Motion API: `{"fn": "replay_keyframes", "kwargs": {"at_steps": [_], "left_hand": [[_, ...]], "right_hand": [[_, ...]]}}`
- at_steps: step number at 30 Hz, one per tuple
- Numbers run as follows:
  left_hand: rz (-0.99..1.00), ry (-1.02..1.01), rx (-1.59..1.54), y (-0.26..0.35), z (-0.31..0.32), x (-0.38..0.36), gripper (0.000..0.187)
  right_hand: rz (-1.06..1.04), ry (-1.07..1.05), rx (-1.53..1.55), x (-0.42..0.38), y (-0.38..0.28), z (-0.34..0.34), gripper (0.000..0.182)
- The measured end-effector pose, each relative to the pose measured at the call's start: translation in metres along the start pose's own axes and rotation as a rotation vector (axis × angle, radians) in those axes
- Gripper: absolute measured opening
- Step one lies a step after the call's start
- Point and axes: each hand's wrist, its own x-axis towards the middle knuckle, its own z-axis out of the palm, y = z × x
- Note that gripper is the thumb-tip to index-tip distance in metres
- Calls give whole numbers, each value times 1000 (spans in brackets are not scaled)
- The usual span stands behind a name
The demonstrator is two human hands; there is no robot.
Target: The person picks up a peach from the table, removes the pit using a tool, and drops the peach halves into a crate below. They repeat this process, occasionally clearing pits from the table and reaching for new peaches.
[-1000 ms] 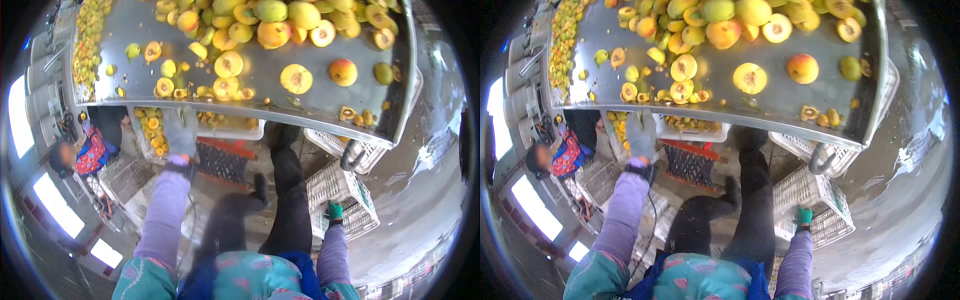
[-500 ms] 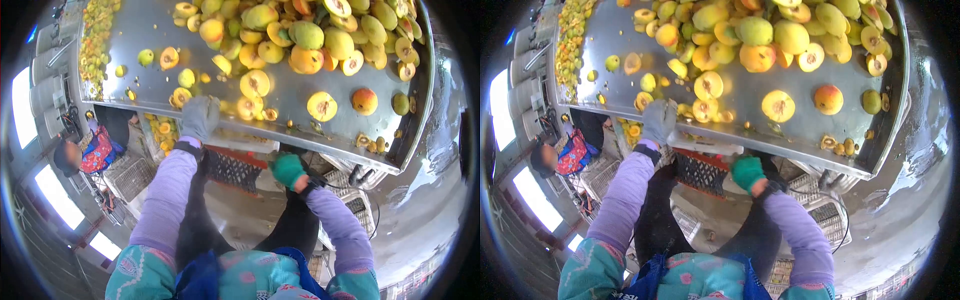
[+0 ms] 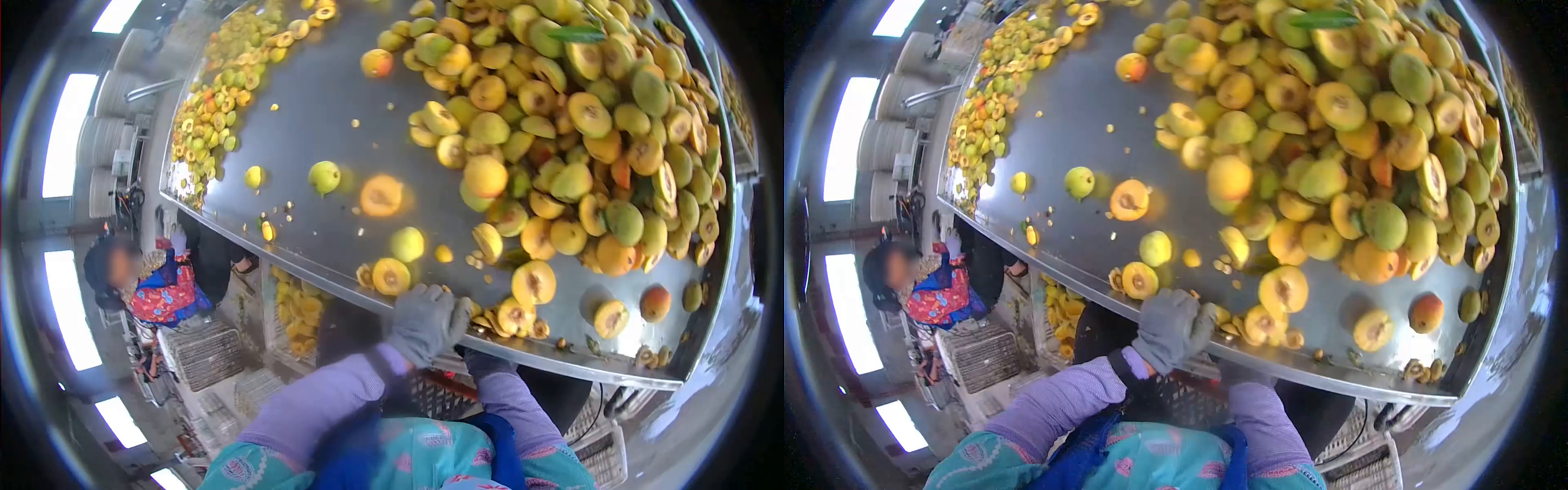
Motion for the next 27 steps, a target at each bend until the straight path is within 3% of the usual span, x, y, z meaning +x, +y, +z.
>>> {"fn": "replay_keyframes", "kwargs": {"at_steps": [3, 4, 7, 8, 9, 10, 11, 12, 14, 17, 18, 20, 21, 23, 25, 27], "left_hand": [[-3, 83, -68, -4, 1, -7, 29], [3, 63, -102, -7, -3, -11, 21], [-38, 151, -772, -29, -36, -5, 9], [-3, 234, -298, -52, -68, 15, 11], [-141, 225, -258, -89, -83, 31, 28], [-189, 305, 17, -96, -105, 46, 45], [5, 426, 339, -149, -101, 65, 52], [107, 348, 601, -204, -90, 83, 50], [-11, -251, 572, -229, -104, 98, 46], [-302, 3, -126, -258, -98, 83, 38], [-314, 48, -505, -241, -99, 64, 37], [-320, 115, -1265, -178, -106, 12, 40], [-306, 73, -1359, -155, -107, -3, 42], [-294, -39, -1552, -107, -99, -31, 46], [-258, -92, -1564, -53, -94, -61, 46], [-171, -97, -1603, -18, -74, -76, 47]], "right_hand": [[-6, -4, -71, 10, 4, 3, 30], [-8, 2, -92, 16, 6, 4, 31], [-33, 24, -132, 30, 6, 6, 32], [-44, 35, -142, 35, 4, 5, 32], [-59, 49, -153, 41, 1, 3, 32], [-78, 56, -169, 43, -5, -2, 33], [-96, 59, -183, 41, -10, -7, 33], [-116, 57, -205, 35, -18, -17, 34], [-153, 36, -251, 14, -40, -50, 35], [-190, 16, -219, -46, -72, -106, 36], [-192, 55, -153, -67, -76, -114, 37], [-166, 346, 261, -98, -66, -95, 43], [-146, 487, 462, -112, -65, -86, 47], [-28, 540, 814, -121, -107, -122, 42], [-20, 814, 812, -118, -150, -155, 46], [-90, 874, 902, -111, -169, -172, 49]]}}
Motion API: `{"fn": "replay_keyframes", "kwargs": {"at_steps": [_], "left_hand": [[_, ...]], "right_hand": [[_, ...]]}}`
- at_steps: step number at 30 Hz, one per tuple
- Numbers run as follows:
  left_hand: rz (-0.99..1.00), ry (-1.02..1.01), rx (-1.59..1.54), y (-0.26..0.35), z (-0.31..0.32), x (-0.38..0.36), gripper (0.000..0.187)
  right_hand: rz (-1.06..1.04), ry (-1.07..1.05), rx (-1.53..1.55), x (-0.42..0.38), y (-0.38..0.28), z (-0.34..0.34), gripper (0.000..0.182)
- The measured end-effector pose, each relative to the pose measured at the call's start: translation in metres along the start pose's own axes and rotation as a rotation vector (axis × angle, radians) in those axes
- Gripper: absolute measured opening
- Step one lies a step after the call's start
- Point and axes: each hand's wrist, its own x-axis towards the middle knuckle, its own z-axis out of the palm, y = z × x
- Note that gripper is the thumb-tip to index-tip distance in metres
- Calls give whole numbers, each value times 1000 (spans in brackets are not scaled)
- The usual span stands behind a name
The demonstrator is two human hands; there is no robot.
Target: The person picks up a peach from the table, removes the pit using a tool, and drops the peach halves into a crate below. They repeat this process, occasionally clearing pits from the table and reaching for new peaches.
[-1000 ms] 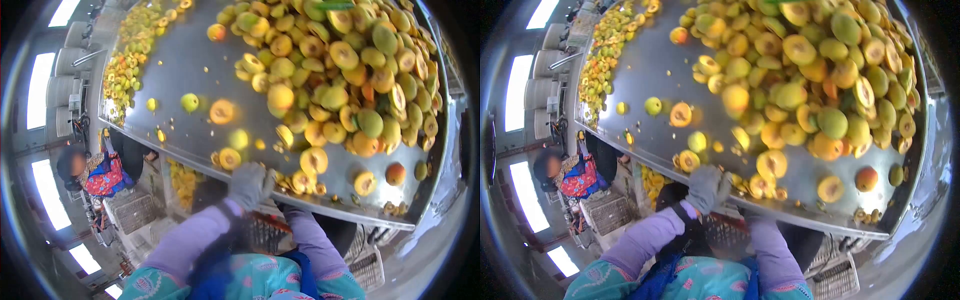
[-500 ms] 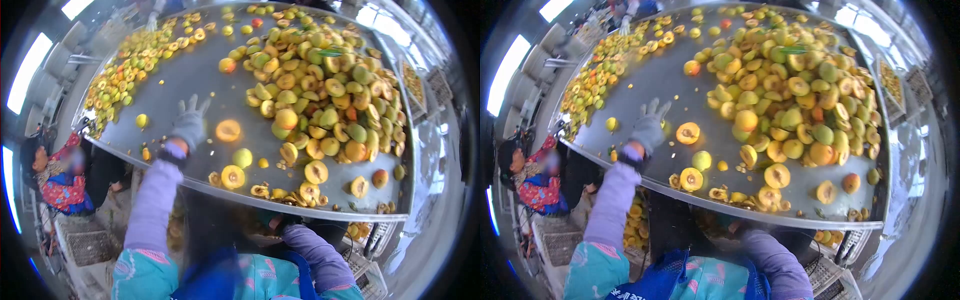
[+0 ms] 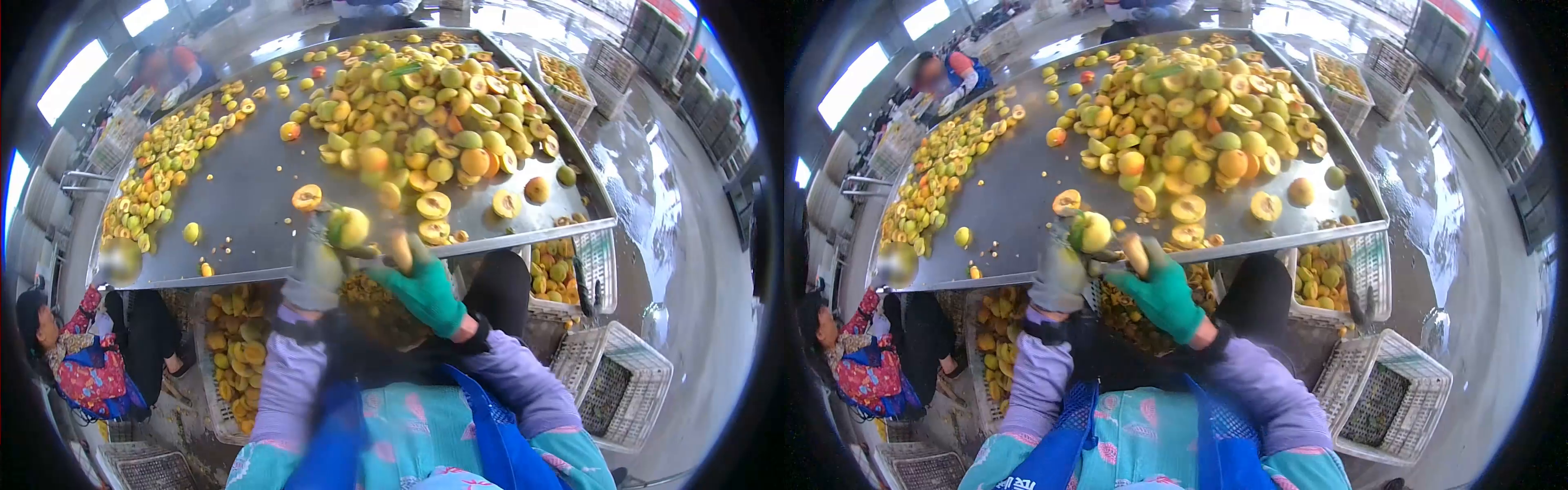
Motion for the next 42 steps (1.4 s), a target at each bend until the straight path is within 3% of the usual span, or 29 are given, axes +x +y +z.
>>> {"fn": "replay_keyframes", "kwargs": {"at_steps": [2, 3, 6, 10, 12, 13, 14, 16, 17, 19, 20, 22, 24, 26, 27, 29, 30, 33, 39, 42], "left_hand": [[105, -71, -57, -30, 13, 1, 48], [108, -71, 194, -17, 29, -15, 46], [475, -271, 839, -28, 22, 5, 29], [944, -229, 1126, -52, -1, 32, 44], [410, -171, 687, -41, 7, 19, 48], [238, -177, 494, -40, 8, 16, 50], [74, -150, 297, -38, 9, 13, 52], [-64, -164, -41, -43, 0, 13, 56], [-117, -311, -245, -43, -15, 20, 56], [-84, -161, -344, -43, -19, 21, 57], [-69, -89, -394, -43, -21, 21, 58], [-68, -193, -404, -45, -47, 26, 58], [-82, -221, -360, -47, -56, 24, 57], [-33, -99, -266, -42, -36, 11, 55], [-8, -46, -216, -40, -27, 8, 55], [323, -44, 378, -55, -31, 6, 55], [491, -38, 675, -57, -29, 5, 56], [109, -4, -37, -52, -19, -4, 55], [206, -9, 106, -57, -16, -9, 51], [349, 78, 350, -67, -20, 0, 51]], "right_hand": [[-164, 89, -32, 10, 12, 5, 49], [-243, 131, -48, 15, 20, 4, 50], [-208, 46, 16, 22, 38, -14, 51], [-104, 56, 409, 31, 47, -4, 40], [190, 43, 547, 41, 38, -11, 34], [339, 39, 614, 48, 36, -16, 33], [184, -25, 429, 63, 55, -20, 34], [-96, -63, 41, 88, 78, -22, 37], [-215, -43, -166, 99, 83, -19, 36], [-7, 33, -464, 113, 66, -17, 36], [4, 78, -385, 111, 60, -15, 35], [35, 170, -231, 93, 55, -12, 34], [57, 35, -186, 56, 58, -9, 30], [134, -71, -210, 20, 39, -1, 28], [18, -54, -226, 9, 42, 4, 27], [-224, -25, -259, -4, 48, 13, 24], [-164, -25, -234, -6, 45, 15, 24], [-78, -36, -193, -11, 37, 19, 23], [-89, -76, -289, -13, 45, 17, 27], [-49, -53, -253, -9, 54, 23, 30]]}}
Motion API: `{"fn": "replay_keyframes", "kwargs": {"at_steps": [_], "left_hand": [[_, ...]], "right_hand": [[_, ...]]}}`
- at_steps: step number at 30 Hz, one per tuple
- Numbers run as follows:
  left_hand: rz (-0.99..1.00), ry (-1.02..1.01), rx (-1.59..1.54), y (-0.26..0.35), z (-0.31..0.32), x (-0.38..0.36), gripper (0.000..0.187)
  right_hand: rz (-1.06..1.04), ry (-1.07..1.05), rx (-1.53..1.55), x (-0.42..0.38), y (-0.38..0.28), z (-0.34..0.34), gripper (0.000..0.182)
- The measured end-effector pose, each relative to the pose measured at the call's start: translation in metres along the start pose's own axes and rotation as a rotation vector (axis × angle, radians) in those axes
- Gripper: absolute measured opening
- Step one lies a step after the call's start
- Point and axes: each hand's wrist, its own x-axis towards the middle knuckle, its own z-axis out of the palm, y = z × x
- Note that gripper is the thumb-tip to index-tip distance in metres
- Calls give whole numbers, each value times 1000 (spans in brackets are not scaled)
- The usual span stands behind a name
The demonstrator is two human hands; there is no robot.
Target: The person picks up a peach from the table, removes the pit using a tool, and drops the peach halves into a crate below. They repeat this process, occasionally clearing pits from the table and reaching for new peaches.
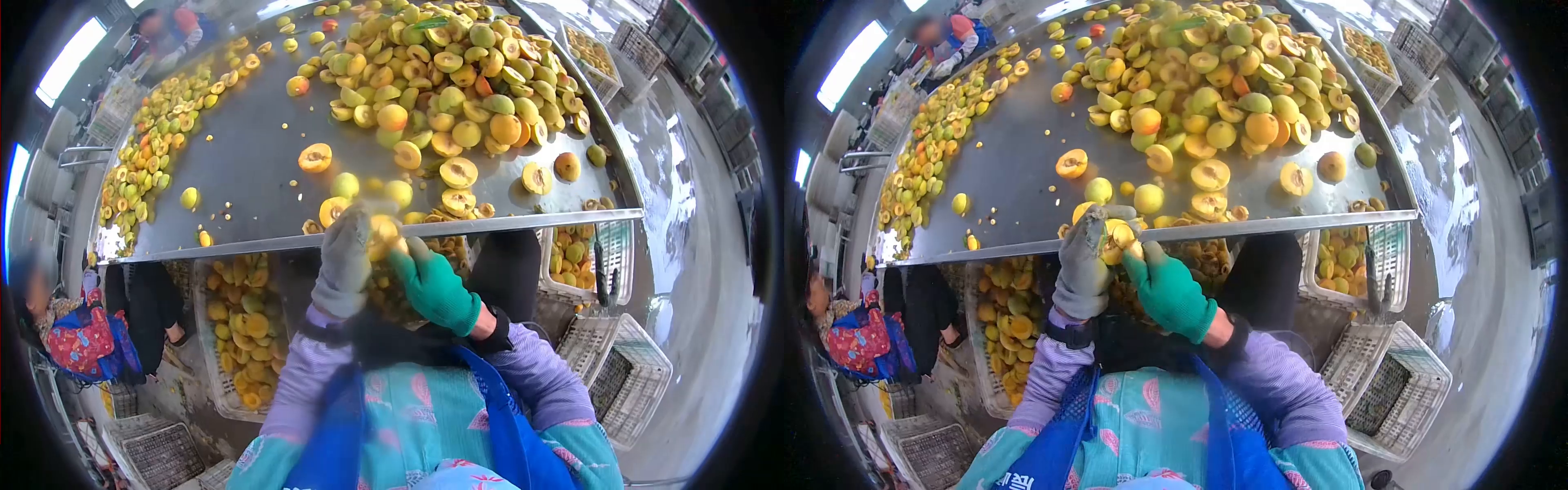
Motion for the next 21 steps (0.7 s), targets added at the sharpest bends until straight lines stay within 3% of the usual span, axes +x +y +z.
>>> {"fn": "replay_keyframes", "kwargs": {"at_steps": [3, 6, 9, 12, 13, 16, 18, 20, 21], "left_hand": [[106, -135, 157, 10, -3, 6, 51], [83, -200, 188, 4, -10, 14, 39], [-182, -149, 41, 5, -2, 16, 37], [-161, -40, 38, -6, 6, 16, 47], [-154, 29, -69, -5, 13, 17, 42], [-177, -79, -1, -7, 8, 30, 36], [-195, -202, -21, -1, 6, 37, 28], [-206, -280, -93, 0, 4, 39, 22], [-343, -254, -155, 1, 4, 41, 20]], "right_hand": [[17, -28, 69, 4, 6, 3, 32], [42, -81, 135, 4, 8, 4, 35], [20, -29, 205, 0, 12, 14, 38], [9, 60, 360, -1, 6, 32, 42], [99, 9, 443, 2, 3, 30, 43], [183, 18, 554, 3, -3, 34, 44], [362, -29, 791, 4, -6, 35, 45], [744, -198, 1220, 9, -14, 32, 45], [729, -247, 1203, 13, -16, 27, 45]]}}
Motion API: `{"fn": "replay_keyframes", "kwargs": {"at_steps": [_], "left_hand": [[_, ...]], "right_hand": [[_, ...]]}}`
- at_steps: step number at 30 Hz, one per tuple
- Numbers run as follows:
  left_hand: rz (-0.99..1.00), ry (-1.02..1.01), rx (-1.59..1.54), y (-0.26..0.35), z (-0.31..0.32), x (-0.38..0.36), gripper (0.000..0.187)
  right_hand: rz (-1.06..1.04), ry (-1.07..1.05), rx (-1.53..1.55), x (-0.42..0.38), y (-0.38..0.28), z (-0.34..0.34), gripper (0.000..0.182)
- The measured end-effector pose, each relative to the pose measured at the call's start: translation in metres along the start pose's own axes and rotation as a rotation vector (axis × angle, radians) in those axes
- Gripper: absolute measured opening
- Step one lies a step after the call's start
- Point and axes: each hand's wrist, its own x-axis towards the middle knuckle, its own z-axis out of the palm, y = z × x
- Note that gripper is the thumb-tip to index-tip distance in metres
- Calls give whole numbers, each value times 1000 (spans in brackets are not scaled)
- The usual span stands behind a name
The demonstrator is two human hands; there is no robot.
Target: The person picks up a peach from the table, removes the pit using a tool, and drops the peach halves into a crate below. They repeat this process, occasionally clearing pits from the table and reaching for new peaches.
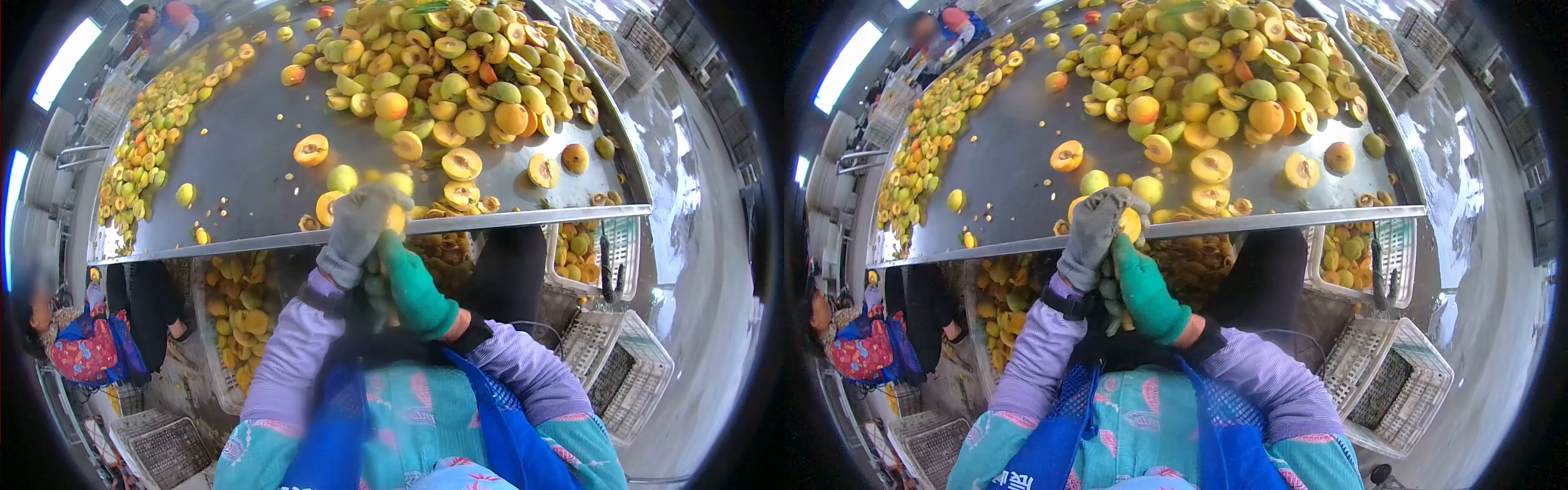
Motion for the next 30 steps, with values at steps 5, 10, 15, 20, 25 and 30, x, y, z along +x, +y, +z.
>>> {"fn": "replay_keyframes", "kwargs": {"at_steps": [5, 10, 15, 20, 25, 30], "left_hand": [[483, -209, 523, -14, -27, 18, 30], [371, -224, 375, -7, -22, 5, 32], [127, 354, -464, -12, -26, -32, 35], [-25, 513, 1777, 26, -154, -134, 32], [234, 479, 1302, 43, -108, -53, 53], [-27, -193, 1446, 52, -72, 33, 48]], "right_hand": [[89, -116, 84, -3, -3, -3, 43], [266, -257, 109, -1, 4, -11, 46], [246, -449, 248, -21, -4, 18, 50], [507, -126, 180, -13, 14, -58, 42], [266, 87, -266, -10, 20, -44, 41], [-205, 236, -742, -10, -8, -16, 40]]}}
